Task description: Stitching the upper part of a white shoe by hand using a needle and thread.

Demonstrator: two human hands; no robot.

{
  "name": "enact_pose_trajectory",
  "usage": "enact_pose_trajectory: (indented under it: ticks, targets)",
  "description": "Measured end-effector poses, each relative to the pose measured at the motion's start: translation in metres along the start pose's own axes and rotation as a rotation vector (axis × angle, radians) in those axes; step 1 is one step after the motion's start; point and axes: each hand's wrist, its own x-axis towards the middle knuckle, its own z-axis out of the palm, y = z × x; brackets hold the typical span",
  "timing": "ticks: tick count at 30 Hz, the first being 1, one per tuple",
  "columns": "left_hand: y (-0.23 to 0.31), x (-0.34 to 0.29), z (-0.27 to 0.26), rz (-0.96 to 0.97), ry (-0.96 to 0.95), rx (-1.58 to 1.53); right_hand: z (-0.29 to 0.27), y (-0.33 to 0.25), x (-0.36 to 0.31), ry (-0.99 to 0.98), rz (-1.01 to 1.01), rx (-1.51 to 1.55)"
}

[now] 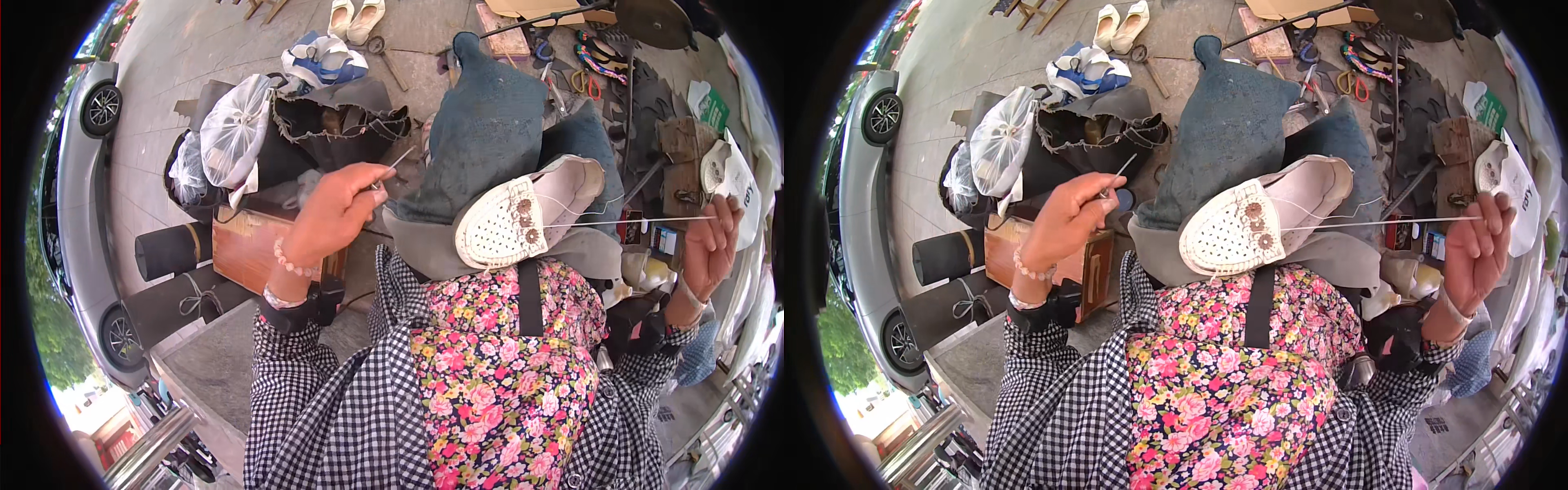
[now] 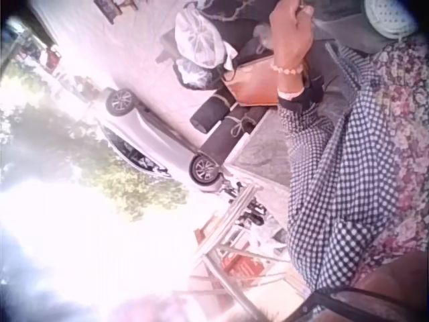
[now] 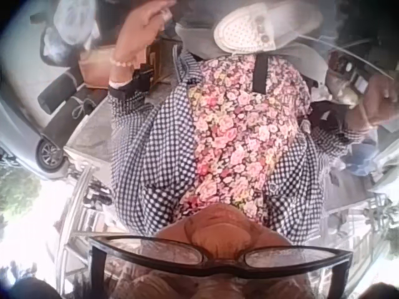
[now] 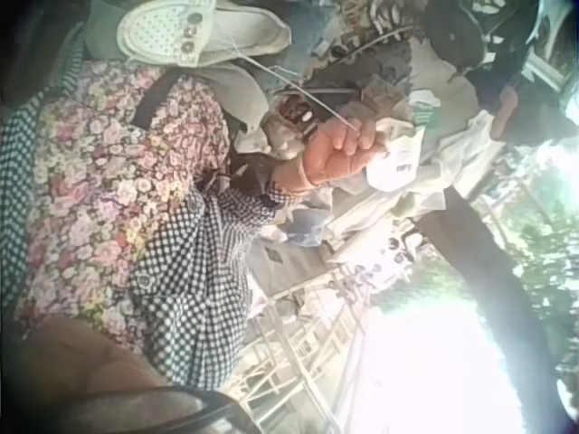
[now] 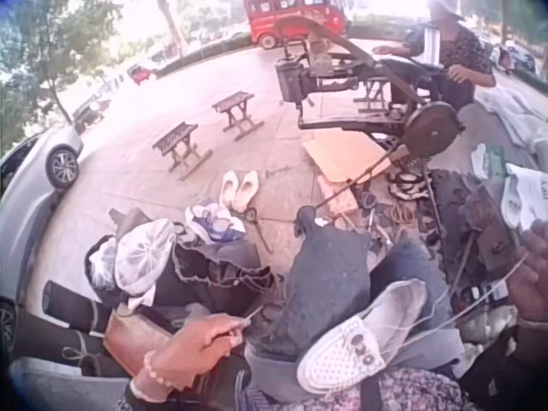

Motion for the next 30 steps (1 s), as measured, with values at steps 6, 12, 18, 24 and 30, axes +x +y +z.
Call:
enact_pose_trajectory:
  ticks: [6, 12, 18, 24, 30]
  targets:
    - [-0.019, -0.026, 0.039, 0.121, -0.122, -0.254, -0.058, 0.006, -0.083, 0.738, 0.483, -0.955]
    - [-0.012, -0.040, 0.045, 0.353, -0.108, -0.072, -0.014, 0.031, -0.051, 0.216, 0.478, -2.034]
    - [-0.011, -0.050, 0.047, 0.383, -0.025, 0.053, 0.093, 0.150, 0.003, -0.453, 0.365, -1.569]
    - [0.002, -0.047, 0.042, 0.399, -0.028, 0.189, 0.088, 0.192, 0.011, -0.765, 0.302, -1.579]
    - [0.008, -0.050, 0.040, 0.372, -0.027, 0.307, 0.083, 0.190, 0.007, -0.533, 0.496, -1.391]
